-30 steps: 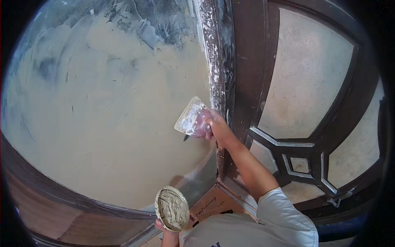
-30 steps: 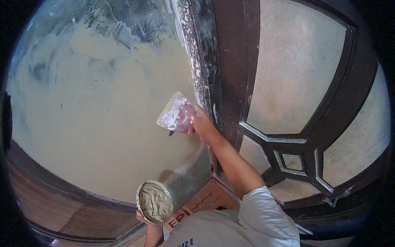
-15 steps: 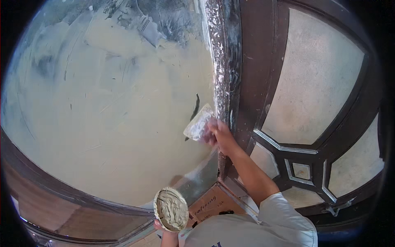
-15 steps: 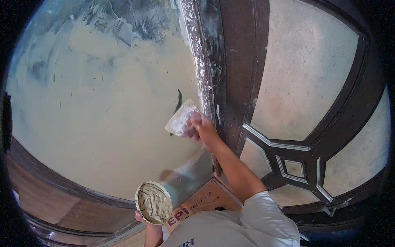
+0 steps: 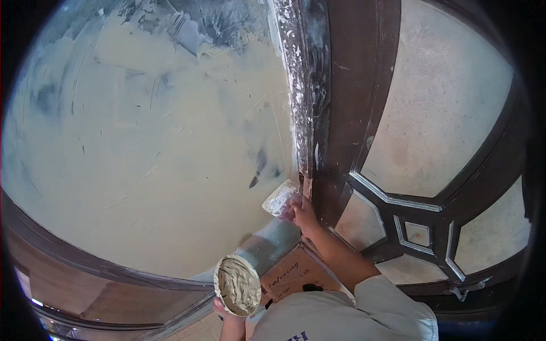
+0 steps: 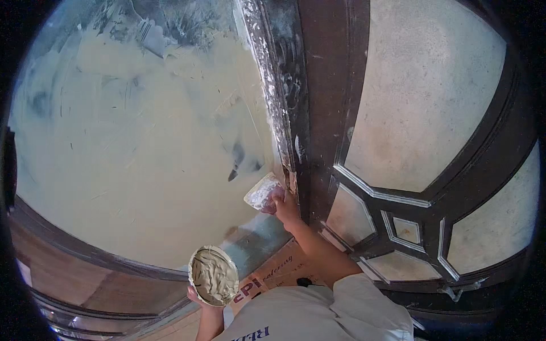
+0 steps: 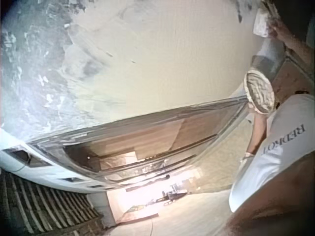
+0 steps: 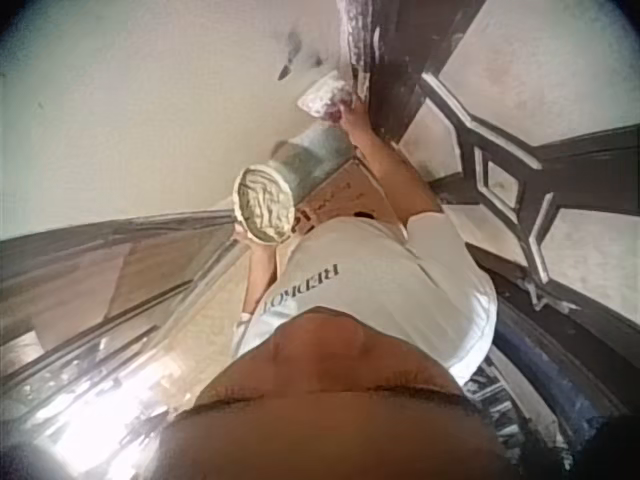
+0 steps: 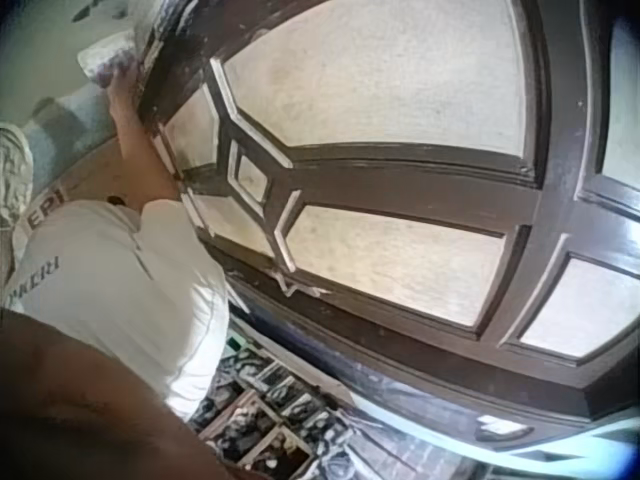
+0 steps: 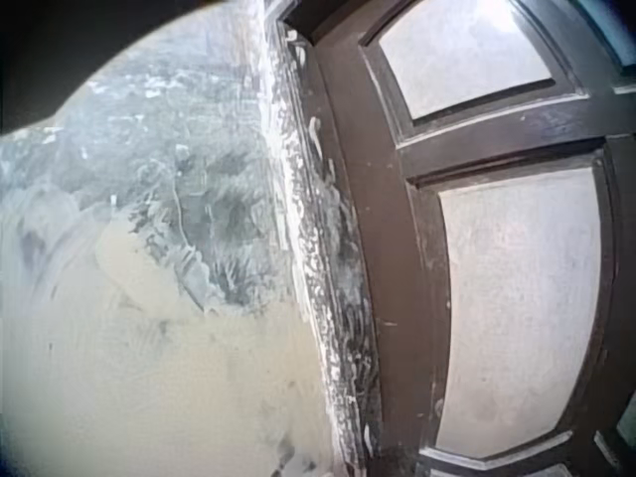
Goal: The person applies wall filler to a door frame using a putty knife, taking the filler from a putty container.
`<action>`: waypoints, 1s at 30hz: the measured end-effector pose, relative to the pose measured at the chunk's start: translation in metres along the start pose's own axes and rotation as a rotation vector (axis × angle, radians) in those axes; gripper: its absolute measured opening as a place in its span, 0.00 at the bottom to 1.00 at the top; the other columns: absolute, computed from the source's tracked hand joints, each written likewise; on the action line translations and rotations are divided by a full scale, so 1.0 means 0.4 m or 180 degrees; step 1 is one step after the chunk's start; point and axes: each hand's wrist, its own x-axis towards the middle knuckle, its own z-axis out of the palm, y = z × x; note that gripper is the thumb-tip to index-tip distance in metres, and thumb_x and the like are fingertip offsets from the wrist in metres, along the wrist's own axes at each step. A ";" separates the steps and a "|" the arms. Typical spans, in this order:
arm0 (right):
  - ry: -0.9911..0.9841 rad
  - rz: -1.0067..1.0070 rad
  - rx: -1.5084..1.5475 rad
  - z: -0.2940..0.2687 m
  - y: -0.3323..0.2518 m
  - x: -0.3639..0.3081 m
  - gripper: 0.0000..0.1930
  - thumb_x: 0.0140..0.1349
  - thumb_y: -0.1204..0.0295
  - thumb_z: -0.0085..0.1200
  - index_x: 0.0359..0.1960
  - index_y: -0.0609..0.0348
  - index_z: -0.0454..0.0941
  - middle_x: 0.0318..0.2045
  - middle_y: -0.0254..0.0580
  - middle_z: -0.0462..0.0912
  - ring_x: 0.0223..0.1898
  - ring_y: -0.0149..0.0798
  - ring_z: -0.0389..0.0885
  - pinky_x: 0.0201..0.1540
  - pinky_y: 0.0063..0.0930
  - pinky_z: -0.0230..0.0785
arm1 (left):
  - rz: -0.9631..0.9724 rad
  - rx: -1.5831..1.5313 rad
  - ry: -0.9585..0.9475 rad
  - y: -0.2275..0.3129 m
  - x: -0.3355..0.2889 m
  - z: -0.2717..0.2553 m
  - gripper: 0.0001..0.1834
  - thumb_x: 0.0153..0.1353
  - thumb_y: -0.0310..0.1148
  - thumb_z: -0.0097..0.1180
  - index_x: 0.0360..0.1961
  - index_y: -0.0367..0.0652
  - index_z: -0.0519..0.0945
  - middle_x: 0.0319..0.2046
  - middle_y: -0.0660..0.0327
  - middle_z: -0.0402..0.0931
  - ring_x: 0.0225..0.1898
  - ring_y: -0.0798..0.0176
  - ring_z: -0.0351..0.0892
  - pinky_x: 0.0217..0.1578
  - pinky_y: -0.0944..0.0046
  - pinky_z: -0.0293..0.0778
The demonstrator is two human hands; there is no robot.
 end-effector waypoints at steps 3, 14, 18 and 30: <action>-0.0061 -0.0133 0.0681 0.006 -0.122 -0.014 0.17 0.69 0.66 0.50 0.58 0.50 0.68 0.34 0.31 0.75 0.25 0.26 0.73 0.20 0.20 0.64 | -0.0065 -0.0012 -0.0107 0.000 0.012 0.034 0.53 0.49 0.71 0.53 0.71 0.53 0.59 0.68 0.56 0.60 0.67 0.46 0.63 0.64 0.41 0.65; -0.0373 -0.1052 0.0027 0.167 -0.204 0.027 0.11 0.70 0.68 0.51 0.47 0.60 0.71 0.37 0.34 0.78 0.33 0.27 0.74 0.33 0.24 0.68 | 0.0107 0.0010 -0.0130 0.002 0.008 0.047 0.52 0.51 0.71 0.50 0.71 0.52 0.59 0.68 0.54 0.61 0.66 0.46 0.64 0.63 0.41 0.66; 0.0183 -0.0311 -0.0311 0.037 0.174 -0.035 0.15 0.70 0.67 0.50 0.53 0.63 0.71 0.44 0.40 0.79 0.46 0.35 0.76 0.53 0.31 0.68 | 0.0202 -0.0036 0.0238 -0.007 -0.012 0.039 0.52 0.50 0.72 0.52 0.70 0.51 0.60 0.66 0.55 0.63 0.64 0.47 0.67 0.60 0.41 0.71; -0.0651 -0.1335 0.1397 0.164 -0.634 -0.014 0.16 0.67 0.68 0.54 0.52 0.64 0.70 0.38 0.39 0.78 0.24 0.24 0.72 0.17 0.20 0.60 | 0.0278 -0.0096 0.0316 -0.010 0.005 0.076 0.53 0.48 0.70 0.53 0.70 0.50 0.60 0.66 0.54 0.63 0.64 0.46 0.67 0.61 0.41 0.69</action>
